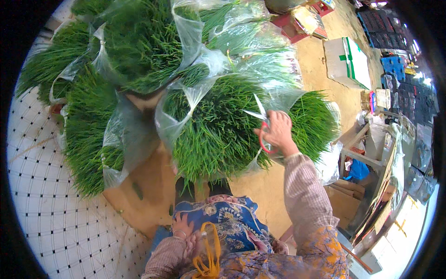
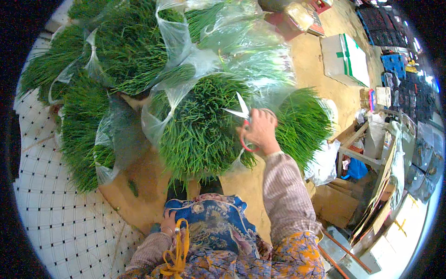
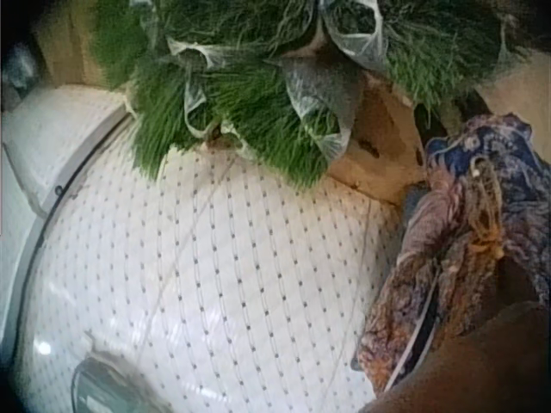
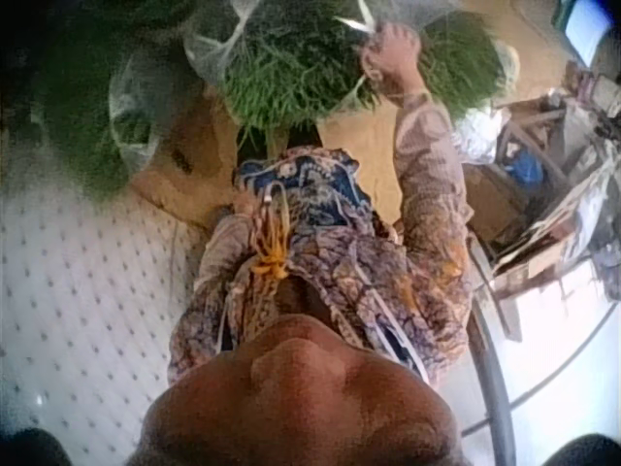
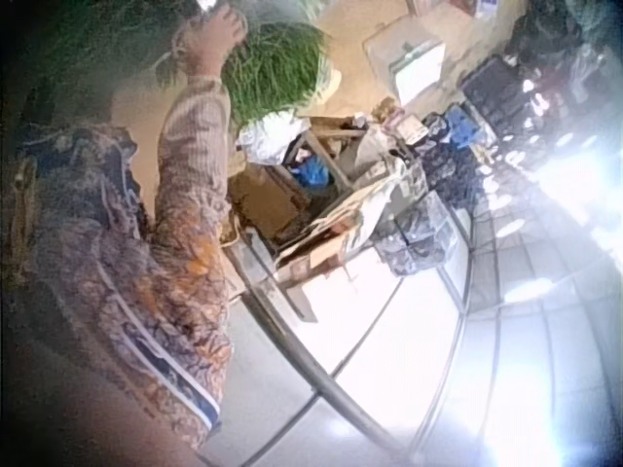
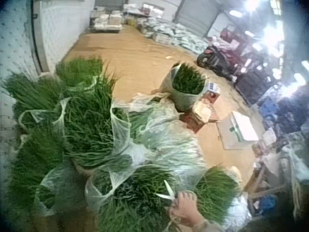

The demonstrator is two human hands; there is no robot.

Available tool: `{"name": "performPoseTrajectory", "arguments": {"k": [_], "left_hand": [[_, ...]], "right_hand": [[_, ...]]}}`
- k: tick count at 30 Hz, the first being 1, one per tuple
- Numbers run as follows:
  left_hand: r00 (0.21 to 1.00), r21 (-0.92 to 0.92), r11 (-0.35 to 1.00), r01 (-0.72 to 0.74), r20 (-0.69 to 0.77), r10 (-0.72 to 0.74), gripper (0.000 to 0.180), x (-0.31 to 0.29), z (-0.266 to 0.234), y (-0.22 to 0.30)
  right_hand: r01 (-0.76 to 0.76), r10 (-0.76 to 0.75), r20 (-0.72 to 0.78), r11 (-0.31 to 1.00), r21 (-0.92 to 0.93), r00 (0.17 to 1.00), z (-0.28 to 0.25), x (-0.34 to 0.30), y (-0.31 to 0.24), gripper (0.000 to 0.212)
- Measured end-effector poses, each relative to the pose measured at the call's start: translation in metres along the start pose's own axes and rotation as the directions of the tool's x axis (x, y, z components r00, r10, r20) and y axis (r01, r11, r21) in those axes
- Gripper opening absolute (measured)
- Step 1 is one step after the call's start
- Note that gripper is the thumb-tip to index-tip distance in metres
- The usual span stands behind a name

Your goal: The person uses scissors to cut the plastic bags around bunches of wheatgrass and pulls the bags off the grass.

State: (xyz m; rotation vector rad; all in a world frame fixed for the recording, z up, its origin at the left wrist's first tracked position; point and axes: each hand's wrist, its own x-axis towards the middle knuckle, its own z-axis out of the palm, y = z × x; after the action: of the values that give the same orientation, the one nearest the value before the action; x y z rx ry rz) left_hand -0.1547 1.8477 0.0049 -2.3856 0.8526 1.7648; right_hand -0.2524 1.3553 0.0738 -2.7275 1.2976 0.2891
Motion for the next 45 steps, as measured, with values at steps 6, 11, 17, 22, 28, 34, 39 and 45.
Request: {"name": "performPoseTrajectory", "arguments": {"k": [6, 11, 17, 22, 28, 34, 39, 45], "left_hand": [[0.942, 0.085, 0.966, -0.244, -0.217, 0.257, 0.05, 0.04, 0.074, -0.058], [0.965, 0.187, 0.971, -0.15, -0.184, 0.185, 0.039, 0.066, 0.074, -0.09], [0.779, -0.346, 0.842, -0.414, -0.613, 0.131, 0.014, 0.066, -0.046, -0.001], [0.597, -0.18, 0.785, -0.593, -0.752, 0.279, 0.032, 0.081, -0.185, 0.103], [0.556, 0.155, 0.843, -0.515, -0.688, 0.466, 0.049, 0.14, -0.227, 0.178], [0.544, -0.16, 0.802, -0.576, -0.807, 0.23, 0.017, 0.166, -0.237, 0.15], [0.419, 0.153, 0.849, -0.506, -0.817, 0.397, 0.031, 0.144, -0.256, 0.19], [0.421, -0.006, 0.783, -0.622, -0.846, 0.328, 0.018, 0.168, -0.272, 0.189]], "right_hand": [[-0.196, 0.133, 0.287, 0.959, 0.203, 0.949, -0.008, 0.063, -0.054, 0.036], [-0.085, 0.066, 0.059, 0.904, 0.418, 0.996, -0.015, 0.045, -0.054, 0.036], [-0.302, 0.24, 0.187, 0.676, 0.672, 0.953, 0.0, -0.04, -0.049, 0.036], [-0.33, 0.263, 0.214, 0.569, 0.753, 0.941, 0.018, -0.079, -0.083, 0.034], [-0.455, 0.269, 0.367, 0.55, 0.701, 0.891, -0.004, -0.081, -0.093, 0.039], [0.064, -0.061, -0.019, 0.949, 0.31, 0.998, 0.002, -0.06, -0.071, 0.061], [0.054, -0.052, -0.014, 0.969, 0.239, 0.999, 0.008, -0.037, -0.066, 0.058], [0.214, -0.195, -0.105, 0.953, 0.217, 0.975, 0.01, 0.016, -0.098, 0.059]]}}
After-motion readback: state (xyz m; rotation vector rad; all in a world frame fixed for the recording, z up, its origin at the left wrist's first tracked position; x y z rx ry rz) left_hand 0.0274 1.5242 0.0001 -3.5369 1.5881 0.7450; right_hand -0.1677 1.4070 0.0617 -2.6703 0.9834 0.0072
